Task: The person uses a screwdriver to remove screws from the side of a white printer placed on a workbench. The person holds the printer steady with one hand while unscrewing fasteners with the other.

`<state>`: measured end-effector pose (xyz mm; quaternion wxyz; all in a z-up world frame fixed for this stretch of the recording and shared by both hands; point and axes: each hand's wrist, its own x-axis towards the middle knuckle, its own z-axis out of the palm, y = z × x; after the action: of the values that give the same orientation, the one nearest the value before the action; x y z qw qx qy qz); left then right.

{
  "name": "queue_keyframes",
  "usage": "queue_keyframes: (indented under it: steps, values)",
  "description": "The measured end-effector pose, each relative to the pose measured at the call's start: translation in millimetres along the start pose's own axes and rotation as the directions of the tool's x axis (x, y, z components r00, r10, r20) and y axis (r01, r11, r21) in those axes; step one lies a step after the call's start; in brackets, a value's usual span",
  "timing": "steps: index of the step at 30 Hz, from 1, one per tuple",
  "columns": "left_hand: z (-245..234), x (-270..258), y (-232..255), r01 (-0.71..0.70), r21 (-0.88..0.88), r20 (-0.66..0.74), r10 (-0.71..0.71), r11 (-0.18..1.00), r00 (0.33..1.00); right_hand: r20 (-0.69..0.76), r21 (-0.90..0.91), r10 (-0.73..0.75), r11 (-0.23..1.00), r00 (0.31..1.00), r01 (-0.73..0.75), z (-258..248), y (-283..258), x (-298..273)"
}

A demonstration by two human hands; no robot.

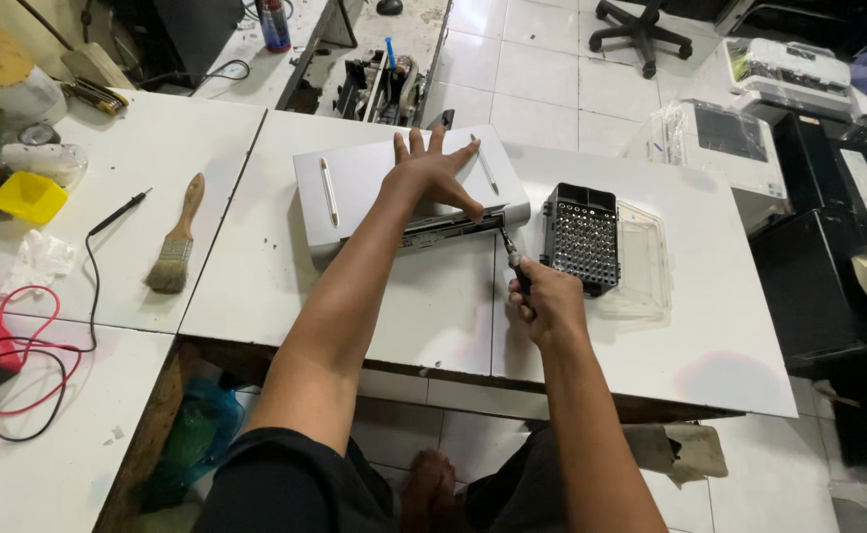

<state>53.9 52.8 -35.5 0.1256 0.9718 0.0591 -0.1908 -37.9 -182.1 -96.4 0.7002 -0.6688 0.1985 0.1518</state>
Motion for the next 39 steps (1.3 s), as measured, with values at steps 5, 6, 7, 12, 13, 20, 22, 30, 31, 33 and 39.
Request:
queue_keyframes:
  steps: [5, 6, 7, 12, 13, 20, 22, 30, 31, 33, 39]
  values:
    - [-1, -2, -3, 0.012, -0.014, -0.028, -0.013, 1.000, 1.000, -0.076, -0.048, -0.130, 0.991, 0.989, 0.127, 11, 10, 5]
    - [-1, -3, -2, 0.017, -0.029, -0.039, -0.018, 0.999, 0.999, -0.101, -0.072, -0.178, 0.983, 0.979, 0.171, 12, 11, 6]
    - [-1, -5, 0, 0.014, -0.028, -0.041, -0.015, 1.000, 0.999, -0.104, -0.071, -0.181, 0.982, 0.978, 0.174, 10, 14, 8]
    - [-1, -15, -2, 0.016, -0.042, -0.055, -0.018, 0.999, 0.998, -0.108, -0.191, -0.254, 0.954, 0.961, 0.231, 2, 24, 23]
    - [-1, -18, -4, 0.018, -0.041, -0.056, -0.020, 0.999, 0.998, -0.106, -0.189, -0.254, 0.954, 0.961, 0.231, 2, 17, 8]
    - [7, -43, -4, -0.063, -0.013, -0.034, 0.063, 0.998, 0.997, 0.200, 0.020, 0.241, 0.968, 0.950, -0.250, -12, -17, -59]
    - [9, -47, -4, -0.077, -0.020, -0.034, 0.076, 0.997, 0.996, 0.214, 0.062, 0.309, 0.942, 0.927, -0.329, -16, -16, -64]
    - [16, -47, -6, -0.082, -0.001, -0.065, 0.082, 0.997, 0.995, 0.058, -0.283, -0.109, 0.951, 0.992, 0.121, -11, 31, -46]
    - [18, -48, -6, -0.084, -0.003, -0.062, 0.083, 0.996, 0.995, 0.055, -0.285, -0.106, 0.951, 0.993, 0.118, -9, 32, -51]
    - [17, -47, -6, -0.072, -0.006, -0.067, 0.071, 0.997, 0.995, -0.056, -0.661, -0.376, 0.708, 0.925, 0.248, -2, 30, -59]
    - [20, -47, -7, -0.059, -0.018, -0.090, 0.057, 0.998, 0.994, 0.016, -0.782, -0.452, 0.550, 0.892, 0.292, 1, 12, -75]
